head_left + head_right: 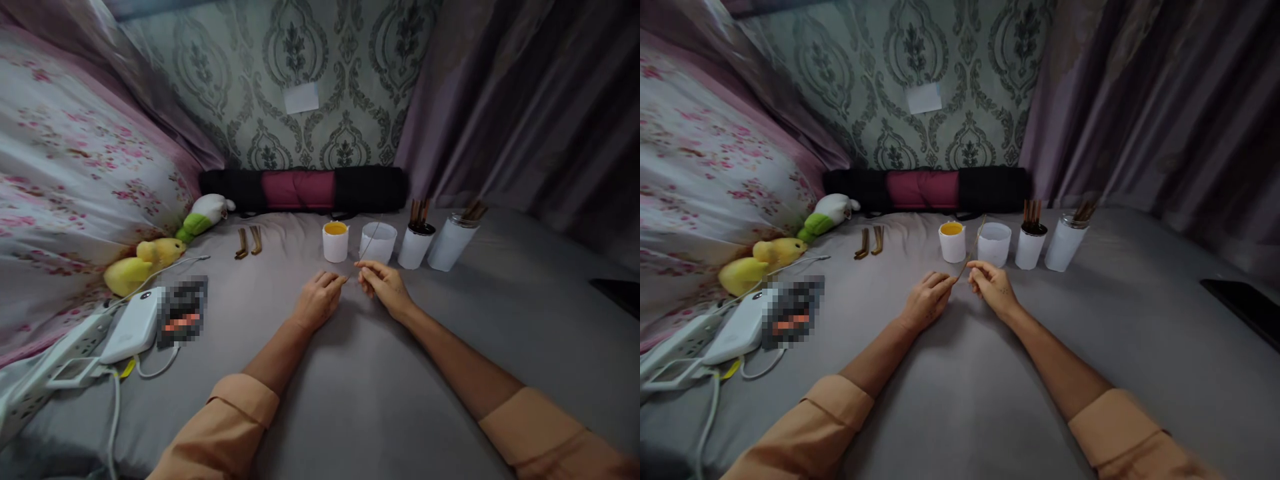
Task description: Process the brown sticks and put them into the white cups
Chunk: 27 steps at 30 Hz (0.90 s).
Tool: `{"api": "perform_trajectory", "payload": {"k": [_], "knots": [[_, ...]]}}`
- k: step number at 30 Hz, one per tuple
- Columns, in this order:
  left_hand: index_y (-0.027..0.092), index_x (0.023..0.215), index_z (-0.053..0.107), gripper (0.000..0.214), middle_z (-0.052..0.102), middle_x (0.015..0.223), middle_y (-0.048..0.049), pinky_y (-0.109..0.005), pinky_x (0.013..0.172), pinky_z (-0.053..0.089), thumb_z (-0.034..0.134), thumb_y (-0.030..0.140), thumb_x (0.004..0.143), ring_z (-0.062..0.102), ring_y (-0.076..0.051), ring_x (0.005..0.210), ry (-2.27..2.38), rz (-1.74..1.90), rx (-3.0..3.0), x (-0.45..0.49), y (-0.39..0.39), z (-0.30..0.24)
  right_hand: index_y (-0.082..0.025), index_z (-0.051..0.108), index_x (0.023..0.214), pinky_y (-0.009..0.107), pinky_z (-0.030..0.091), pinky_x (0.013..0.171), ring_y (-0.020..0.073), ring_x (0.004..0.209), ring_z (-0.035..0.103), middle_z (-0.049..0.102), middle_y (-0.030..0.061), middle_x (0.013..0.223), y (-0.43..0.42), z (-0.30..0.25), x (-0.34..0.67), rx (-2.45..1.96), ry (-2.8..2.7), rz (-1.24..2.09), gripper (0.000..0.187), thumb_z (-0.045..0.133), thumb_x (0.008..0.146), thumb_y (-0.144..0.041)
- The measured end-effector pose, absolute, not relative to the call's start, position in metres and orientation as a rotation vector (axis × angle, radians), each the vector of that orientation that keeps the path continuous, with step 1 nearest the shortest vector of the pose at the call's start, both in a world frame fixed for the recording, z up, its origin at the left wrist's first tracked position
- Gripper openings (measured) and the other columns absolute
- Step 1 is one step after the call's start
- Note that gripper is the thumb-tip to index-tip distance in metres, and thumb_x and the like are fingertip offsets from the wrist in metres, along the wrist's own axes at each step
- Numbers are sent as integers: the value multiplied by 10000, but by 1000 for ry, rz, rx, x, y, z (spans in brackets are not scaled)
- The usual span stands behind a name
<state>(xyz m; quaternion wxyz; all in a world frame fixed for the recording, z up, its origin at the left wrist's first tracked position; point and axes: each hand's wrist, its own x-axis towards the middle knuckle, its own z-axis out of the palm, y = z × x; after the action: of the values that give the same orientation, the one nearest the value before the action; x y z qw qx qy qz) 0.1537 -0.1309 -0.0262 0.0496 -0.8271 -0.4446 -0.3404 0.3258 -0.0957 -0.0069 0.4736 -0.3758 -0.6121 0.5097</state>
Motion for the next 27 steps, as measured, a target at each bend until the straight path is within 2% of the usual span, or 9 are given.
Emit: {"api": "perform_trajectory", "payload": {"k": [9,18,27], "knots": [[164,1092,556,301,560,924,-88,-302,768,429,378,169,849,468,-176,859,-1313,-897,-2488,154,-131,-24,-151,569,956,187,336,386,69,482,455,524,-12,667,-98,-3,324,-894,-1399,1346,272,493,718,-258],[154,1059,573,292,549,906,-78,-291,753,429,365,168,854,448,-171,832,-1358,-802,-2451,154,-133,-22,-149,577,920,193,338,378,73,482,464,533,-14,667,-99,-3,323,-867,-1373,1393,239,512,706,-232],[187,990,617,267,551,868,-69,-286,765,415,398,171,839,463,-163,831,-1471,-949,-2465,156,-131,-26,-148,574,902,187,335,369,70,479,467,532,-6,663,-97,-9,323,-856,-1392,1368,257,546,752,-356]]}}
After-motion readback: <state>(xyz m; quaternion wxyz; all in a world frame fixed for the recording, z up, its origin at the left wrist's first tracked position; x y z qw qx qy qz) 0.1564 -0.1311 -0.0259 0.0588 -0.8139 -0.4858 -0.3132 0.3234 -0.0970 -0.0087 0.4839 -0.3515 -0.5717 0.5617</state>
